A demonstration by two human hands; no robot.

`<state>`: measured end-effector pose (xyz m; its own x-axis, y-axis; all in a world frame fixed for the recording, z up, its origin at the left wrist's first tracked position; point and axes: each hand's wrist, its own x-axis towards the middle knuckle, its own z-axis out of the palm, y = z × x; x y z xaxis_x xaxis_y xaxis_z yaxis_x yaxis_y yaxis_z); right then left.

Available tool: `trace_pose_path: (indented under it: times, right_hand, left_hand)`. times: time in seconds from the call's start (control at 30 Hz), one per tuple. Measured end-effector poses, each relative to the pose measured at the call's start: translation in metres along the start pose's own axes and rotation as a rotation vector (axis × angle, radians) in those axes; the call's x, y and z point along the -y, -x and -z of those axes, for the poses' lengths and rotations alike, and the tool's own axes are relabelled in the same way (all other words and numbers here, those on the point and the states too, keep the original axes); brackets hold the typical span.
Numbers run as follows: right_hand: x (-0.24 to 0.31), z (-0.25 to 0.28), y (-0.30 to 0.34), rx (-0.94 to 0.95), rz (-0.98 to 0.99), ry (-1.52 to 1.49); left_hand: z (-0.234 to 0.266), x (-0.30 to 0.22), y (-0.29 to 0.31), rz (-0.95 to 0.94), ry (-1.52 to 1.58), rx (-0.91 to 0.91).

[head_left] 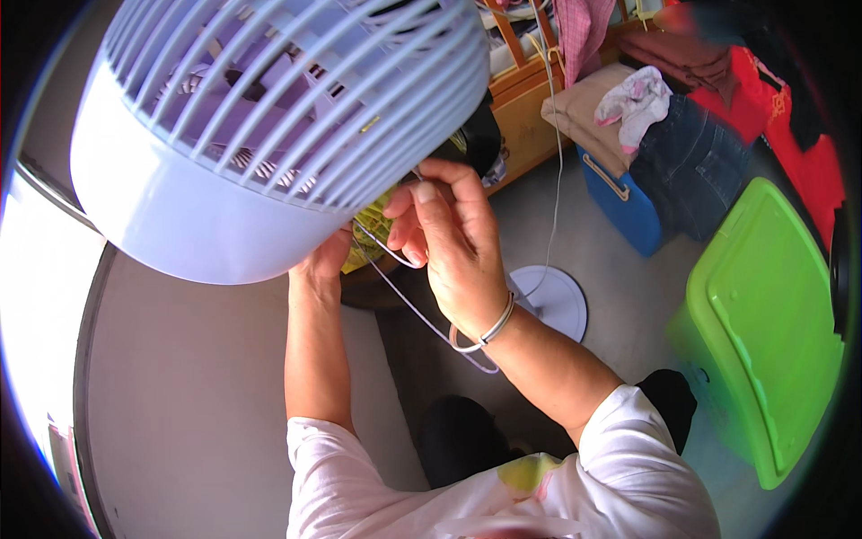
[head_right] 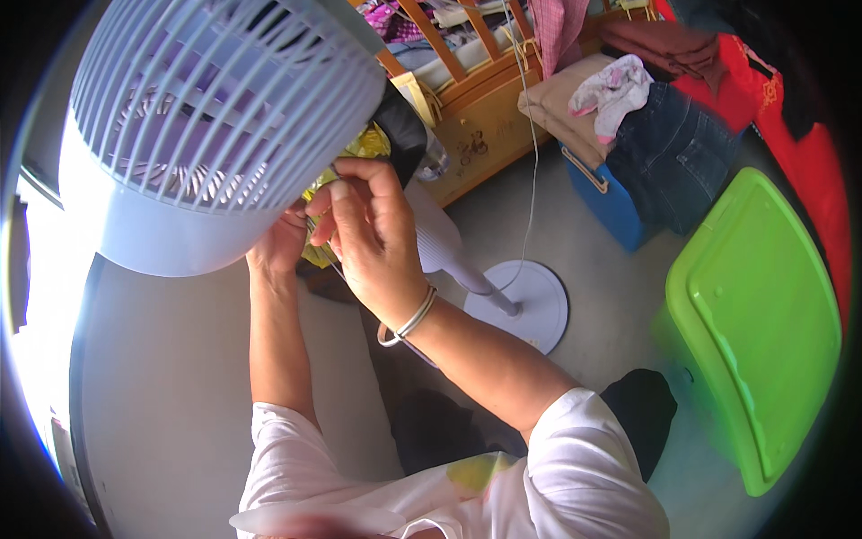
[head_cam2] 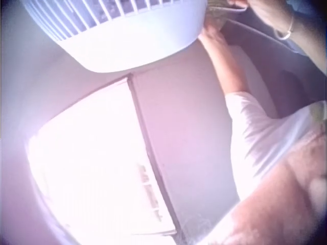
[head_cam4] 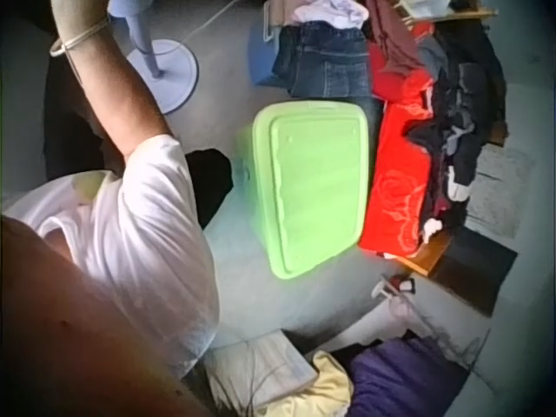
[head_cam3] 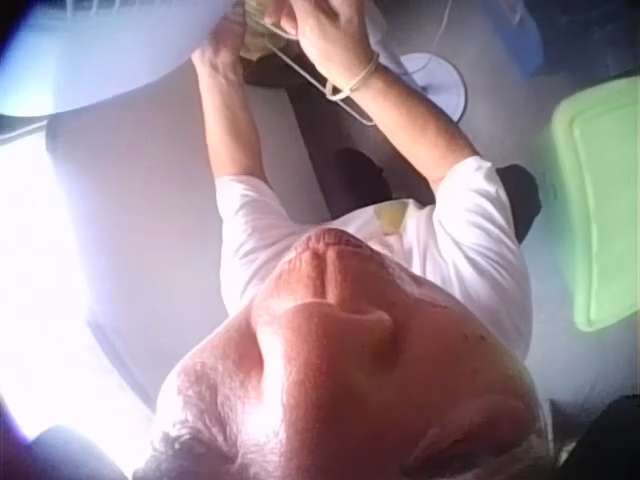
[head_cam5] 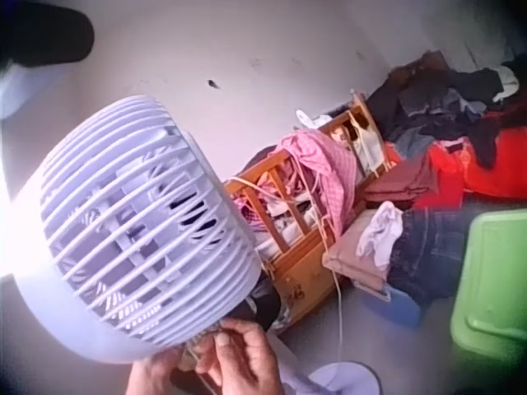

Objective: Repairing or modifying a desk fan using a wire hanger.

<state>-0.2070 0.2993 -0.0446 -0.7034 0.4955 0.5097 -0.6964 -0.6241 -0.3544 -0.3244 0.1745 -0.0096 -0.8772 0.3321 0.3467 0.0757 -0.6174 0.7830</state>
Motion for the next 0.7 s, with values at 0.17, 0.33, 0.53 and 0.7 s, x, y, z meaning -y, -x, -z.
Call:
trace_pose_path:
  times: [0.17, 0.33, 0.53, 0.7]
  right_hand:
    - [0.016, 0.008, -0.007, 0.059, -0.082, 0.155]
    - [0.022, 0.012, -0.011, 0.076, -0.112, 0.140]
    - [0.026, 0.021, -0.013, 0.091, -0.084, 0.197]
    - [0.028, 0.024, -0.017, 0.107, -0.087, 0.231]
  left_hand:
    - [0.007, -0.005, -0.014, 0.074, -0.090, 0.131]
    - [0.006, -0.015, -0.019, 0.126, -0.060, 0.262]
    - [-0.005, -0.014, -0.017, 0.131, -0.092, 0.170]
    - [-0.009, -0.012, -0.018, 0.141, -0.093, 0.239]
